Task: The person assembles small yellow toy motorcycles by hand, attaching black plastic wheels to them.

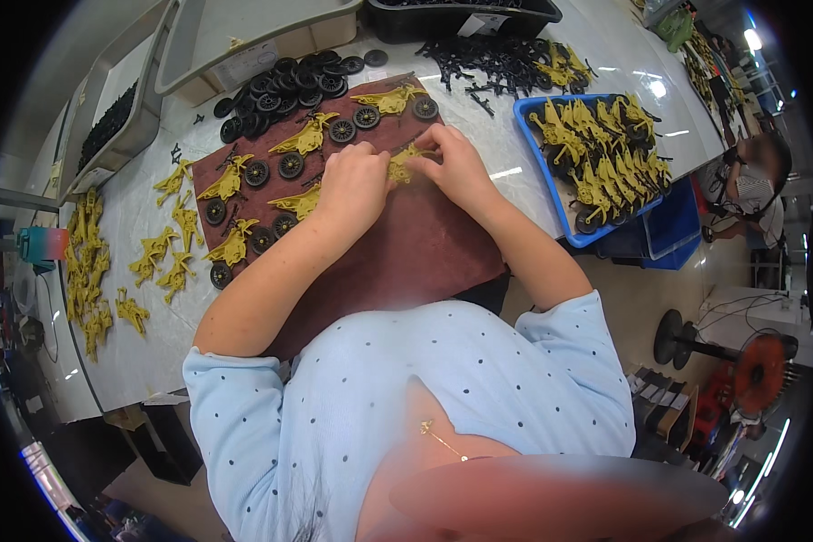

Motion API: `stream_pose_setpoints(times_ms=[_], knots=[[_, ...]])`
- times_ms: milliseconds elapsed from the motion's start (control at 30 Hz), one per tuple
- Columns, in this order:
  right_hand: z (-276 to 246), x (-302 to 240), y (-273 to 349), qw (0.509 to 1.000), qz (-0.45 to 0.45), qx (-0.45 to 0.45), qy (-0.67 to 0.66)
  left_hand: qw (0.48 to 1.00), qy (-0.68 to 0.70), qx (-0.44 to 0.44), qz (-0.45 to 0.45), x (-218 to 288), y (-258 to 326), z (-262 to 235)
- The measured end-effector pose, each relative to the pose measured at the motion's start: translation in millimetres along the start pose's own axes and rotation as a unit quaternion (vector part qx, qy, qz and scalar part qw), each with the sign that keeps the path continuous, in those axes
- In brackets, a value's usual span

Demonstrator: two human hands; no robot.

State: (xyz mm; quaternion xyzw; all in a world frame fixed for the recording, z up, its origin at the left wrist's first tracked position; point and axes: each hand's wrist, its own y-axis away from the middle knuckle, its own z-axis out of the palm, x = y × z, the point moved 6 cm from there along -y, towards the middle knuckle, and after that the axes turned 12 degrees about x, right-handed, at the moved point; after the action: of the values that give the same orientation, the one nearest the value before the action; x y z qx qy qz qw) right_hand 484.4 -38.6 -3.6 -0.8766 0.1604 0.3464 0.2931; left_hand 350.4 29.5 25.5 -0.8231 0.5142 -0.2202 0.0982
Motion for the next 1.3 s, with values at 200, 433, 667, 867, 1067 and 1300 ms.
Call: stream_pose_setpoints(times_ms=[200,433,667,867,1067,1300], knots=[[-6.7,-5.0,0.6,0.999,0.027,-0.042,-0.011,1.000,-0.004,-0.023,0.017,-0.1,-4.1,8.2],[-24.9,-47.0,12.6,0.978,-0.194,-0.029,0.077,0.997,-0.046,0.022,0.063,5.2,1.6,14.1],[-17.2,-56.0,19.5,0.943,-0.299,-0.076,0.124,0.996,-0.038,0.054,0.064,8.0,7.5,18.4],[-9.2,-36.9,-1.7,0.957,-0.276,-0.046,0.081,0.998,0.047,0.028,0.033,5.0,5.6,12.7],[-7.1,-40.7,-0.2,0.941,-0.318,0.000,0.118,0.991,0.060,0.097,0.070,6.6,9.0,8.0],[-2.7,-40.6,-11.5,0.939,-0.297,-0.052,0.165,0.993,0.061,0.067,0.075,-1.3,-1.9,5.8]])
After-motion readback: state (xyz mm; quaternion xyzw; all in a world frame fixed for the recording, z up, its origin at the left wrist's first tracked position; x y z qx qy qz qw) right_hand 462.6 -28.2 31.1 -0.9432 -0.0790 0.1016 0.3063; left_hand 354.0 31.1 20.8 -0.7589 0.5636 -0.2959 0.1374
